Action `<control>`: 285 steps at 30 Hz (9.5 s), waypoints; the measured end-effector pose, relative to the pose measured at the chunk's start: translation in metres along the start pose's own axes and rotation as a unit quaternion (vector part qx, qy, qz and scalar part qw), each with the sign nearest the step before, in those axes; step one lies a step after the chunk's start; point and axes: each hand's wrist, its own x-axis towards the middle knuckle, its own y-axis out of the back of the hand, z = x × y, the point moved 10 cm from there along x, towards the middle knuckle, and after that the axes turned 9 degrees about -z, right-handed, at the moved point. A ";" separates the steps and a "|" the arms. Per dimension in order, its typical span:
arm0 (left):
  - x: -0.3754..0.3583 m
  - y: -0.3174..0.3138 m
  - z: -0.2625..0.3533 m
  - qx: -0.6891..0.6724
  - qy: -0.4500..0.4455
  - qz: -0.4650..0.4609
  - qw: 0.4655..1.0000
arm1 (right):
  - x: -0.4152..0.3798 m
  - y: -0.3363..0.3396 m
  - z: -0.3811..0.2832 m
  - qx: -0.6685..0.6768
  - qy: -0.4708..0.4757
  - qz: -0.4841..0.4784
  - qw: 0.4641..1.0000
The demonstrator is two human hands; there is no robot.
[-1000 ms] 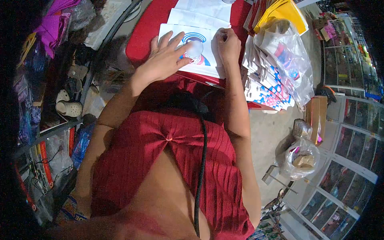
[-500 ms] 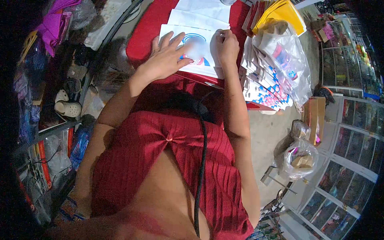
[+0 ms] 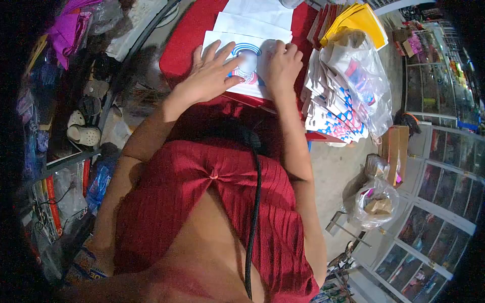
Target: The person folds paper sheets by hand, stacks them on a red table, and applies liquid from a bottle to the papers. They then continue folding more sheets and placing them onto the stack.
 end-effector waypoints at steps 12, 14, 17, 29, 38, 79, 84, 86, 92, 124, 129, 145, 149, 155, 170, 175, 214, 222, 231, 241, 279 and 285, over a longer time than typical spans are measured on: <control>0.000 -0.001 -0.001 -0.004 0.001 0.008 1.000 | -0.038 0.001 -0.057 -0.074 0.114 0.013 0.991; 0.000 -0.001 0.000 -0.009 0.000 0.012 1.000 | -0.040 -0.008 -0.052 -0.066 0.115 0.000 0.991; 0.000 -0.001 0.000 -0.004 0.001 0.018 1.000 | -0.042 -0.012 -0.049 -0.024 0.110 -0.009 0.994; 0.001 -0.019 -0.003 -0.053 0.021 0.002 0.998 | -0.054 -0.025 -0.051 -0.002 0.132 -0.130 0.983; 0.001 -0.021 -0.003 -0.036 0.022 0.058 0.997 | -0.069 -0.028 -0.050 -0.056 0.092 -0.178 0.978; 0.020 0.023 -0.082 -0.260 0.044 0.065 0.963 | -0.083 -0.006 0.009 0.092 0.019 -0.158 0.983; 0.028 0.022 -0.083 -0.224 0.071 0.132 0.963 | -0.085 -0.011 0.016 0.087 0.019 -0.149 0.985; 0.023 0.029 -0.083 -0.185 0.082 0.183 0.962 | -0.084 -0.009 0.015 0.087 0.014 -0.139 0.986; 0.022 0.026 -0.084 -0.193 0.084 0.162 0.964 | -0.081 -0.008 0.013 0.109 0.053 -0.129 0.984; -0.385 0.223 -0.153 -0.377 0.213 0.641 0.634 | -0.024 0.033 -0.389 0.756 0.208 -0.519 0.339; -0.367 0.216 -0.158 -0.413 0.195 0.609 0.648 | -0.037 0.041 -0.381 0.740 0.203 -0.547 0.335; -0.305 0.217 -0.152 -0.440 0.172 0.471 0.745 | -0.021 0.068 -0.367 0.688 0.335 -0.405 0.500; -0.320 0.212 -0.160 -0.438 0.189 0.494 0.727 | -0.020 0.052 -0.370 0.684 0.313 -0.436 0.494; -0.320 0.205 -0.165 -0.469 0.168 0.493 0.713 | -0.010 0.053 -0.364 0.685 0.312 -0.409 0.516; -0.327 0.164 -0.186 -0.509 0.230 0.480 0.677 | -0.026 0.100 -0.299 0.409 0.513 -0.114 0.746; -0.257 0.113 -0.170 -0.507 0.346 0.322 0.721 | -0.050 0.088 -0.252 0.270 0.474 -0.119 0.830; 0.202 0.122 0.217 -0.241 -0.267 -0.017 0.933 | -0.201 0.222 0.135 0.561 0.066 0.033 0.824; 0.225 0.107 0.196 -0.356 -0.168 -0.053 0.918 | -0.132 0.211 0.129 0.452 0.138 0.035 0.881; 0.241 0.111 0.203 -0.202 -0.339 0.014 0.919 | -0.121 0.190 0.190 0.275 -0.049 0.031 0.960; 0.221 0.097 0.209 -0.388 -0.213 -0.166 0.881 | -0.120 0.202 0.165 0.299 -0.003 0.116 0.947; 0.240 0.154 0.239 -0.359 -0.236 -0.027 0.902 | -0.114 0.166 0.168 0.041 0.064 -0.133 0.988; 0.242 0.160 0.244 -0.347 -0.232 -0.014 0.909 | -0.115 0.173 0.189 -0.020 0.030 -0.194 0.980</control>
